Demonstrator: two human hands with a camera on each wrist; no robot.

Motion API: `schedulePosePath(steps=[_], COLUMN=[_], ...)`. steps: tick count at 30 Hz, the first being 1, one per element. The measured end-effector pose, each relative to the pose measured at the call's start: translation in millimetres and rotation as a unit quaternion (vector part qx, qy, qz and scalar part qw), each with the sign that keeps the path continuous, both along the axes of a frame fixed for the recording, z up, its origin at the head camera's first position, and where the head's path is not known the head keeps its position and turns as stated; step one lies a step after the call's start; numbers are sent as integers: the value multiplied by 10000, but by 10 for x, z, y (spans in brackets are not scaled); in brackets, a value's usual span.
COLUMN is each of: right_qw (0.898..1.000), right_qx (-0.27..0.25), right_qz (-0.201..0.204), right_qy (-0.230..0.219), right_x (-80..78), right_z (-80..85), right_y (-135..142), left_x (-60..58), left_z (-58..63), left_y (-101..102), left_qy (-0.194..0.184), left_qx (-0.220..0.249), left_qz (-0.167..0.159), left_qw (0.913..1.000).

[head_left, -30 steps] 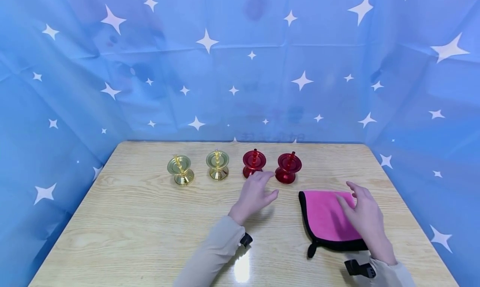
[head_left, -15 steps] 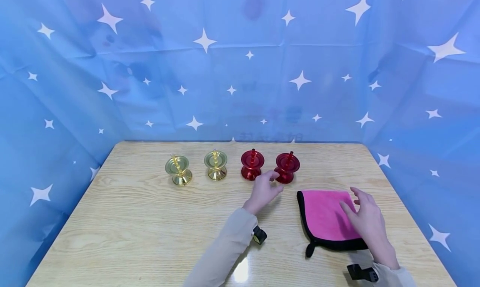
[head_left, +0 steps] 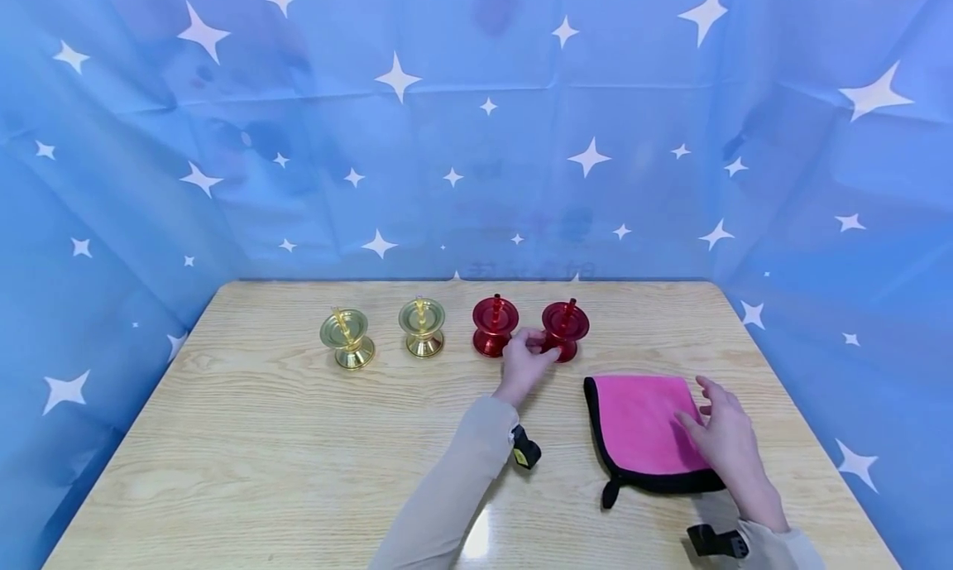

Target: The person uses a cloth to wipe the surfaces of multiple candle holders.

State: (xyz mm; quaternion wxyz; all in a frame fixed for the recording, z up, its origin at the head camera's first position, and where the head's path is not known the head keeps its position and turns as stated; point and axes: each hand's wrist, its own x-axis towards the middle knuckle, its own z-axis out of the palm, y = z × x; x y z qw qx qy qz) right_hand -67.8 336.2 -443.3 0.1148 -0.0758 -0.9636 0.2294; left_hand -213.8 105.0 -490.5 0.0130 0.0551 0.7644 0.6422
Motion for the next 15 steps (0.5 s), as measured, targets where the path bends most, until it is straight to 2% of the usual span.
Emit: schedulePosePath(steps=[7,15], right_qw=[9991,9939], right_qx=[8,-35], right_qz=[22,-100], right_qy=[-432,-1101], right_x=[-26,-42], right_z=[3,-15], right_y=[55,81], left_x=[-50,-108], left_z=[-15,-54], left_y=[68,139], left_qy=[124,247], left_qx=[-148,-892], left_qz=[79,315], left_qw=[9998,9952])
